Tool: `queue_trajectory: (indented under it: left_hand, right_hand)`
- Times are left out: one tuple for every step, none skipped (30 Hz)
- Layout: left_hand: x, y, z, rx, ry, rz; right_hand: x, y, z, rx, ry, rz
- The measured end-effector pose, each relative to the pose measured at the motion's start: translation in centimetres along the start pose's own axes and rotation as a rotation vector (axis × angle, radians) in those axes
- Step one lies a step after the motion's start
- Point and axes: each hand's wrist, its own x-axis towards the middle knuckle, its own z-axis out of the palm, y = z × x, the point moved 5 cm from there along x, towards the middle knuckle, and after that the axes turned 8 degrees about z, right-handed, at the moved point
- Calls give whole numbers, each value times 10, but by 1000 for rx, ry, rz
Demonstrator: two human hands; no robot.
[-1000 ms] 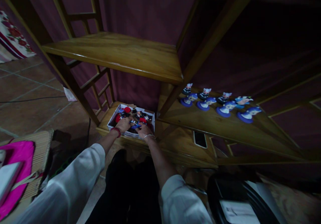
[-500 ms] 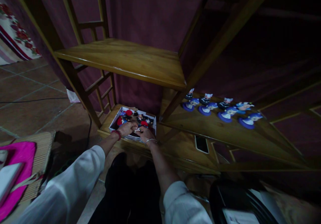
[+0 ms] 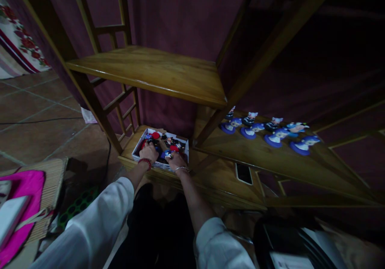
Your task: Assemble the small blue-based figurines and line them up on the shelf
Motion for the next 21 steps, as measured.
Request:
queue_trajectory:
  left_hand:
    - [1,-1,1,0,-12,-13]
    - [2,-1,1,0,-21,-18]
    - [3,-2,2,-2,-27,-15]
    - [4,-2,2,-5,-29,-7]
    - [5,-2,2,-7,-26,6]
    - [6,-2,2,-10,-20,22]
    - [6,-2,3,-13,-12,42]
    - [7,-2,3,-17,-3,64]
    - [7,-2,3,-21,4,89]
    - [8,-1,4,-25,9,115]
    - [9,0,5,-30,10,142]
    - [9,1,5,-35,7,170]
    - [10,2,6,-41,1,198]
    - [10,4,7,-47,-6,226]
    - [11,5,7,-52,-14,253]
    - [11,6,7,-58,-21,276]
    - [11,8,8,-62,-28,294]
    - [11,8,8,-66,-33,308]
    - [10,9,8,-71,-37,320]
    - [9,10,8,-76,-41,330]
    - [9,11,8,-83,-48,341]
  right_hand:
    - [0,0,0,-7,-2,4]
    - [-1,0,0,-11,-4,5]
    - [-1,-1,-1,-12,-5,2]
    - [-1,-1,-1,-9,-4,-3]
    - [-2,-2,-1,-4,-2,-11]
    - [-2,-2,-2,1,3,-18]
    - [-2,-2,-2,3,13,-21]
    - [-2,-2,-2,2,22,-22]
    - [-2,-2,-2,0,29,-22]
    - [-2,-1,-1,1,33,-22]
    - [-1,-1,-1,9,34,-25]
    - [-1,-1,0,22,34,-33]
    - [-1,-1,0,36,32,-40]
    - [-1,0,1,47,30,-43]
    - [-1,0,1,52,30,-41]
    - [-1,1,2,53,32,-38]
    - [0,3,2,55,33,-34]
    - [0,4,2,67,34,-33]
    - [1,4,2,93,35,-40]
    - [1,4,2,131,33,-56]
    - [2,5,2,176,28,-67]
